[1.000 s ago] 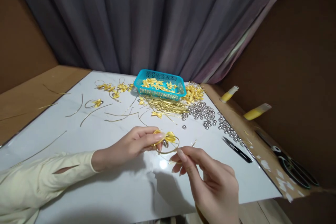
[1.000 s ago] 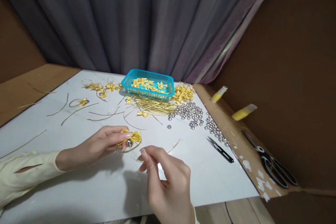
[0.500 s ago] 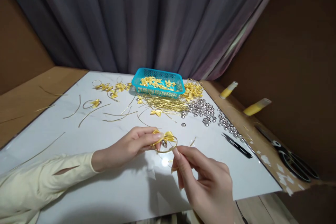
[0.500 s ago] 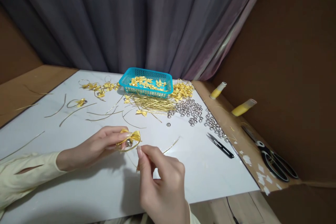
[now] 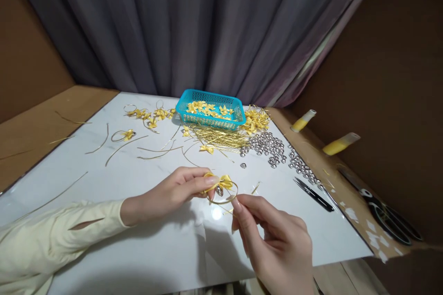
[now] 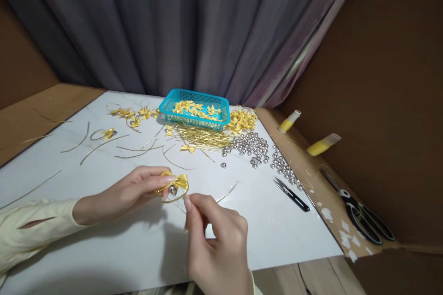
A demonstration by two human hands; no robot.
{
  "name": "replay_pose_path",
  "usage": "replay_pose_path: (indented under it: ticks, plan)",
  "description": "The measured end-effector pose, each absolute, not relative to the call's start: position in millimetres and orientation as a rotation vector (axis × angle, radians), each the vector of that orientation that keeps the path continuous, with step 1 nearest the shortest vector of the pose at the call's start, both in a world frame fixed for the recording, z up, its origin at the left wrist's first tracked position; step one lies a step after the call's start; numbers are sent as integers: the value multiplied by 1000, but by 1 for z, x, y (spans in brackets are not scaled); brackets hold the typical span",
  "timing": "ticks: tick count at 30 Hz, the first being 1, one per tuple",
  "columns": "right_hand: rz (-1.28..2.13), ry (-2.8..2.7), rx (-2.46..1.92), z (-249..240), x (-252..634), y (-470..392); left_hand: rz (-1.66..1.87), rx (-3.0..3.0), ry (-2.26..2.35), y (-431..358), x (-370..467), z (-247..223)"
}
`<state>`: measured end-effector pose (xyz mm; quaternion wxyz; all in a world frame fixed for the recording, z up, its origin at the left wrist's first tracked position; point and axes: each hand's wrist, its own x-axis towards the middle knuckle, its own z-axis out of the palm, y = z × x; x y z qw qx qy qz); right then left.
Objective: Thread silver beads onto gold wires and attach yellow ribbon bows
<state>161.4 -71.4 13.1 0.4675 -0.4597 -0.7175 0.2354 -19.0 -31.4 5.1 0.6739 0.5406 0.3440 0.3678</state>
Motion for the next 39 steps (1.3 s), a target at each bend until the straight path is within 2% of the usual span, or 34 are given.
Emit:
replay_pose_path:
  ticks: [19,27,39]
  plan:
    - [568,-1739,-1117,8,156,-70,810,1132,823,-33,-18,3]
    - [589,-1587,-1073,-3,143,-70,895,815,623,-35,-14,9]
    - [416,-1627,-1054,-3,140,-70,890,623,504,-38,-14,4]
